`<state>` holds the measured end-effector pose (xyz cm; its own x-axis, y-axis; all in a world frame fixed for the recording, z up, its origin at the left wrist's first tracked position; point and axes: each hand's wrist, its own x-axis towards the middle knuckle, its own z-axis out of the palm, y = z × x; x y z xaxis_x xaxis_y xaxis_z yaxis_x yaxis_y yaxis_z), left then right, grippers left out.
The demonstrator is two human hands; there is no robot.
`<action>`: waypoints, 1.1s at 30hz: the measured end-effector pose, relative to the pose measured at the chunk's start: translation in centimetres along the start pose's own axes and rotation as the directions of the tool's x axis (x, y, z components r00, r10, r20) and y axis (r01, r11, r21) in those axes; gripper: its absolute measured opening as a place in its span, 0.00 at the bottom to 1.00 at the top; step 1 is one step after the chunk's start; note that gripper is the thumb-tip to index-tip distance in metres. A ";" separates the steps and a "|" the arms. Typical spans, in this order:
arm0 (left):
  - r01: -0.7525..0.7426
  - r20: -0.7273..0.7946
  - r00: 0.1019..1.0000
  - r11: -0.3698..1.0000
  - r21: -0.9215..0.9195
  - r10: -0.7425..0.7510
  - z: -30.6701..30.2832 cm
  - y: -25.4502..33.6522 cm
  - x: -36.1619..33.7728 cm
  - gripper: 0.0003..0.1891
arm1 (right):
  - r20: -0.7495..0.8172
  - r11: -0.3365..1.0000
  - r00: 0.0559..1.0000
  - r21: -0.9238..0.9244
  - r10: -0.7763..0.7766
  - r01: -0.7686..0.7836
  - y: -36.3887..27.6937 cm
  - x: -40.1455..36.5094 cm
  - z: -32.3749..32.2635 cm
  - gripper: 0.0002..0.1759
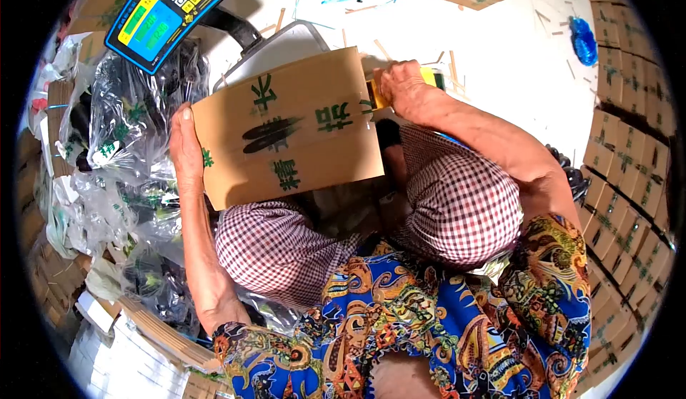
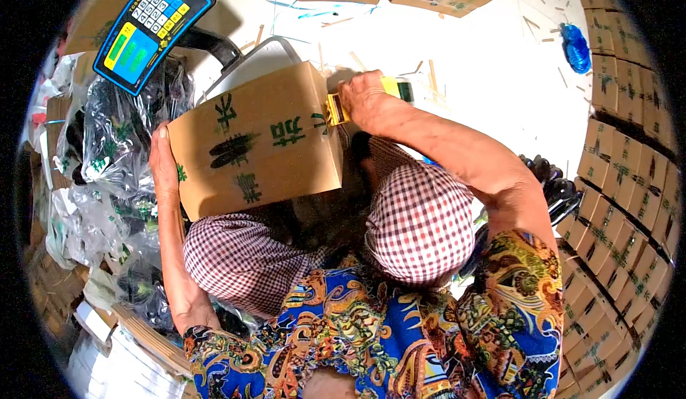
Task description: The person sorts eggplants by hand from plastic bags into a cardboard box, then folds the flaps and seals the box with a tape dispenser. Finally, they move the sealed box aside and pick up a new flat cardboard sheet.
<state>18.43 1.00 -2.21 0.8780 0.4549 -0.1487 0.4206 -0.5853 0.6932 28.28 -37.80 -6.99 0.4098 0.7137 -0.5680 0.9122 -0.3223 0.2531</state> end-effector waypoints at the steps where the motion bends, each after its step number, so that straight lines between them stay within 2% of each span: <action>1: 0.015 0.004 1.000 1.000 -0.026 -0.015 0.0 0.3 -0.2 0.28 | -0.117 0.988 0.992 -0.152 -0.049 0.031 0.1 -1.6 0.2 0.27; 2: 0.029 0.006 1.000 0.998 -0.049 -0.029 0.0 0.5 -0.4 0.28 | -0.226 0.952 0.967 -0.303 -0.116 0.043 0.4 -3.0 0.6 0.28; 3: 0.001 -0.016 1.000 0.999 -0.043 -0.002 0.1 0.3 -0.5 0.29 | -0.246 0.945 0.964 -0.327 -0.096 0.010 -0.2 -3.4 1.0 0.28; 4: -0.008 -0.019 1.000 0.999 -0.051 0.007 0.1 0.2 -0.4 0.29 | -0.132 0.947 0.985 -0.314 -0.110 0.063 -0.5 -2.9 1.3 0.30; 5: -0.009 -0.018 1.000 0.998 -0.058 0.008 0.3 0.1 -0.5 0.29 | -0.002 0.999 1.000 -0.054 0.002 -0.002 -0.3 -1.8 1.8 0.28; 6: -0.007 -0.010 1.000 0.998 -0.062 0.007 0.4 0.1 -0.9 0.29 | 0.157 0.974 0.985 0.202 0.075 -0.106 -0.3 -1.1 0.8 0.27; 7: 0.010 0.003 1.000 0.996 -0.092 -0.010 0.5 0.0 -0.8 0.29 | -0.225 0.995 0.974 -0.089 0.018 -0.039 -0.5 -2.6 1.5 0.25; 9: -0.014 -0.003 1.000 0.995 -0.098 0.014 1.0 -1.8 -0.6 0.29 | -0.196 0.965 0.981 -0.258 -0.008 -0.044 -2.6 2.1 7.3 0.25; 10: -0.039 -0.007 0.999 0.994 -0.100 0.038 1.2 -2.5 0.0 0.29 | -0.100 0.989 0.995 -0.144 0.029 -0.043 -2.7 3.4 7.3 0.23; 11: 0.074 -0.009 0.997 0.989 -0.128 -0.075 1.2 -2.2 -0.5 0.29 | -0.002 0.998 0.998 -0.027 0.065 -0.065 -2.9 4.7 7.2 0.21; 12: 0.068 -0.010 0.998 0.990 -0.127 -0.070 0.8 -0.9 -1.1 0.28 | 0.095 0.991 0.990 0.081 0.100 -0.108 -3.1 5.9 7.0 0.19; 14: 0.114 0.075 0.993 0.936 -0.333 -0.095 1.2 -1.3 -0.9 0.28 | 0.361 0.916 0.931 0.351 0.060 -0.195 0.3 3.4 3.2 0.23; 16: 0.331 0.271 0.940 0.751 -0.571 -0.209 0.5 1.6 -1.8 0.29 | 0.288 0.751 0.926 0.549 0.243 -0.368 2.7 1.3 4.3 0.33; 17: 0.351 0.274 0.936 0.645 -0.679 -0.221 0.9 1.0 -2.0 0.35 | 0.411 0.661 0.890 0.614 0.197 -0.430 4.2 0.7 4.3 0.43; 18: 0.307 0.260 0.951 0.619 -0.723 -0.167 1.2 -0.1 -2.1 0.36 | 0.332 0.693 0.902 0.582 0.276 -0.426 3.9 -0.1 5.7 0.49; 19: 0.257 0.239 0.965 0.589 -0.766 -0.110 1.5 -1.4 -1.7 0.38 | 0.220 0.606 0.925 0.705 0.308 -0.370 3.6 -0.7 6.1 0.50; 20: 0.207 0.211 0.976 0.552 -0.808 -0.057 1.6 -2.0 -1.5 0.40 | 0.049 0.320 0.916 0.928 0.399 -0.189 2.3 -0.1 8.4 0.51; 21: 0.198 0.207 0.977 0.522 -0.830 -0.042 1.8 -1.9 -1.7 0.43 | 0.172 -0.477 0.919 0.879 0.355 0.020 1.2 -1.9 2.7 0.50; 22: 0.168 0.193 0.981 0.539 -0.826 -0.010 2.2 -3.3 -1.3 0.44 | 0.262 -0.663 0.866 0.742 0.427 0.102 -0.5 -0.8 2.6 0.47; 23: 0.127 0.167 0.986 0.527 -0.840 0.028 2.5 -3.6 -1.4 0.42 | 0.128 -0.821 0.900 0.479 0.416 0.312 -2.4 0.8 2.9 0.43; 25: 0.065 0.126 0.989 0.515 -0.855 0.083 2.9 -4.1 -1.6 0.40 | 0.083 -0.815 0.910 0.484 0.407 0.320 -3.8 2.3 0.7 0.41; 26: 0.061 0.125 0.988 0.515 -0.855 0.090 3.0 -4.0 -1.7 0.40 | 0.180 -0.898 0.936 0.384 0.303 0.217 -3.5 1.4 -2.4 0.41; 29: 0.117 0.163 0.986 0.564 -0.818 0.032 3.3 -3.8 -3.0 0.39 | 0.173 -0.937 0.939 0.241 0.298 0.253 -4.7 5.7 2.7 0.42; 33: 0.215 0.216 0.974 0.609 -0.763 -0.074 2.8 -4.5 -5.6 0.38 | 0.205 -0.940 0.934 0.239 0.292 0.241 -5.1 4.8 2.4 0.41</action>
<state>12.27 -0.79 -6.50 0.8731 0.3415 -0.3481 0.2710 0.2537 0.9286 25.59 -34.26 -12.88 0.6487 0.4454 -0.6171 -0.7595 0.3264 -0.5627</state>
